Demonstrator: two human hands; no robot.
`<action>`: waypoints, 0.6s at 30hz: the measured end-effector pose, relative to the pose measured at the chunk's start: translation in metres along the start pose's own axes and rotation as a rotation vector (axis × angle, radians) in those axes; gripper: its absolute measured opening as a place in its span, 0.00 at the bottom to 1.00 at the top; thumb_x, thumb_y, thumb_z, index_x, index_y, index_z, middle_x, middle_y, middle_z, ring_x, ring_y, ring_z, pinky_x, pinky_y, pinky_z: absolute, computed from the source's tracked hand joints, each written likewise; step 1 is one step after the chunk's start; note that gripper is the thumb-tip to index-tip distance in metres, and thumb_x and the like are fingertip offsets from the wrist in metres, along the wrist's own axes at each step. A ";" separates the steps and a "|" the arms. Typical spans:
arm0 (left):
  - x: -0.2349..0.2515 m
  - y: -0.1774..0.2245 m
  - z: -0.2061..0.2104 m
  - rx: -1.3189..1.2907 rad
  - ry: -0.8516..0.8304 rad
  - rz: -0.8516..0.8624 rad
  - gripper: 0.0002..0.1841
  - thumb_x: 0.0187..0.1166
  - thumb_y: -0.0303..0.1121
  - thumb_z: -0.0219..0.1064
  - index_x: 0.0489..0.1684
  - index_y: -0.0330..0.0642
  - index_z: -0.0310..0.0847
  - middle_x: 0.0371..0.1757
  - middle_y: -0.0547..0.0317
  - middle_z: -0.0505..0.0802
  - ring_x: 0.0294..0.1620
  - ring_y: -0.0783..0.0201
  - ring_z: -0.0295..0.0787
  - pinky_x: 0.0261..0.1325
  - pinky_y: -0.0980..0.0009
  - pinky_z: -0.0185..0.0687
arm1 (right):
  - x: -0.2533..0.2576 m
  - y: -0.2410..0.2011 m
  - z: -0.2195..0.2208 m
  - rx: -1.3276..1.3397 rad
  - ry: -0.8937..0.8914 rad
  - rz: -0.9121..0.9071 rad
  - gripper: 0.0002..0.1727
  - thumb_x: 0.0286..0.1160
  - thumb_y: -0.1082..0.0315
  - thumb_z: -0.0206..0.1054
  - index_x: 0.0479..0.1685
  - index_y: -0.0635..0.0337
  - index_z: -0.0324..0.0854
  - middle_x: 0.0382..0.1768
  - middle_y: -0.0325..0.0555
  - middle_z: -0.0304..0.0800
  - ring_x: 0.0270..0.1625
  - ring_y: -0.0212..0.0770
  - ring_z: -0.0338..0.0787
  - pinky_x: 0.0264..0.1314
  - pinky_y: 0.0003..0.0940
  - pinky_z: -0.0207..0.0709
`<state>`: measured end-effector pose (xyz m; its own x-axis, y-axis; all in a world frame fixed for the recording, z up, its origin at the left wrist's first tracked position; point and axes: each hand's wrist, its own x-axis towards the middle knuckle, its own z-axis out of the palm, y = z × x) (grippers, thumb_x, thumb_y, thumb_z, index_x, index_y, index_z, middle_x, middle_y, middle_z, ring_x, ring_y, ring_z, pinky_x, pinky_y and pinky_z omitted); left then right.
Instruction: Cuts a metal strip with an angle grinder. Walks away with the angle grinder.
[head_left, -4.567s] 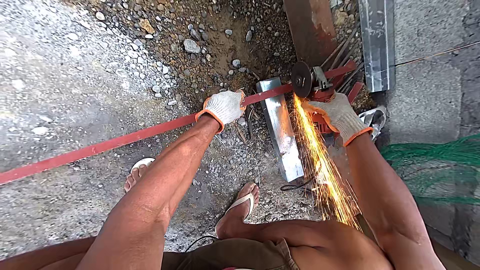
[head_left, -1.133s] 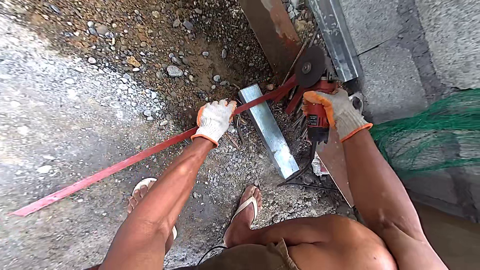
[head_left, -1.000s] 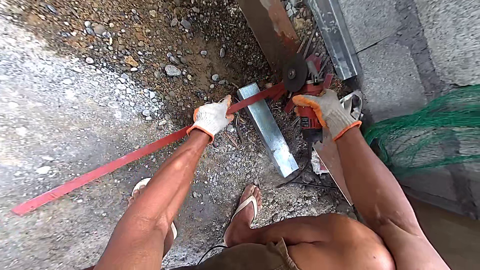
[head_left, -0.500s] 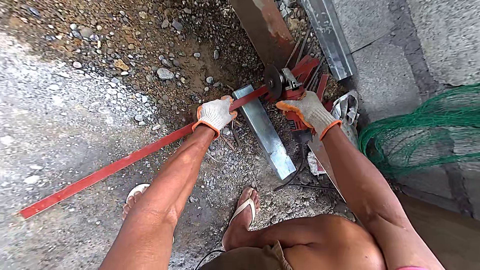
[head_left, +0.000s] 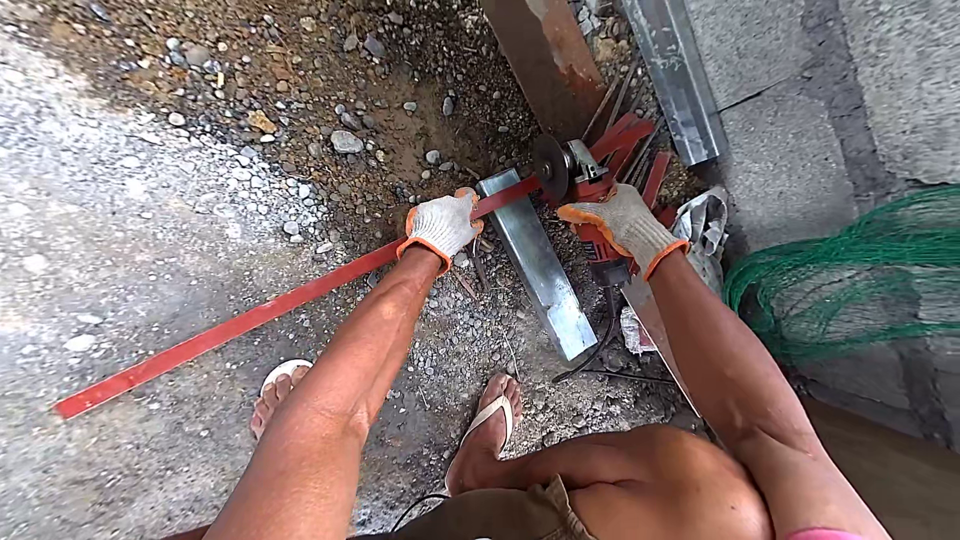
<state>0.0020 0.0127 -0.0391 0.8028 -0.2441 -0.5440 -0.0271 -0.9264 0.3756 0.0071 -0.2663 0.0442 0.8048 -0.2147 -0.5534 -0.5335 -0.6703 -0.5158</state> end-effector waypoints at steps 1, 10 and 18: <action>0.000 0.000 0.000 0.004 0.000 0.001 0.27 0.79 0.57 0.66 0.66 0.47 0.81 0.47 0.39 0.94 0.50 0.34 0.93 0.47 0.33 0.84 | 0.000 0.000 0.000 -0.002 0.000 0.003 0.36 0.44 0.45 0.90 0.54 0.55 0.85 0.40 0.45 0.95 0.40 0.41 0.96 0.47 0.47 0.92; 0.003 -0.002 0.003 -0.006 0.010 -0.005 0.25 0.78 0.58 0.66 0.61 0.48 0.84 0.45 0.40 0.94 0.49 0.36 0.93 0.46 0.32 0.84 | 0.006 0.005 0.000 -0.087 -0.012 0.013 0.37 0.45 0.42 0.89 0.55 0.55 0.86 0.41 0.45 0.95 0.42 0.42 0.95 0.50 0.50 0.90; -0.003 -0.003 -0.003 0.021 -0.019 -0.011 0.25 0.80 0.58 0.64 0.60 0.46 0.83 0.44 0.39 0.94 0.49 0.35 0.93 0.45 0.32 0.84 | 0.007 0.004 -0.004 -0.049 -0.024 -0.008 0.37 0.46 0.41 0.89 0.55 0.55 0.86 0.41 0.45 0.95 0.42 0.41 0.95 0.49 0.48 0.90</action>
<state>0.0012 0.0170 -0.0363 0.7914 -0.2389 -0.5626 -0.0311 -0.9350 0.3533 0.0114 -0.2730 0.0409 0.8020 -0.1926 -0.5654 -0.5135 -0.7059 -0.4879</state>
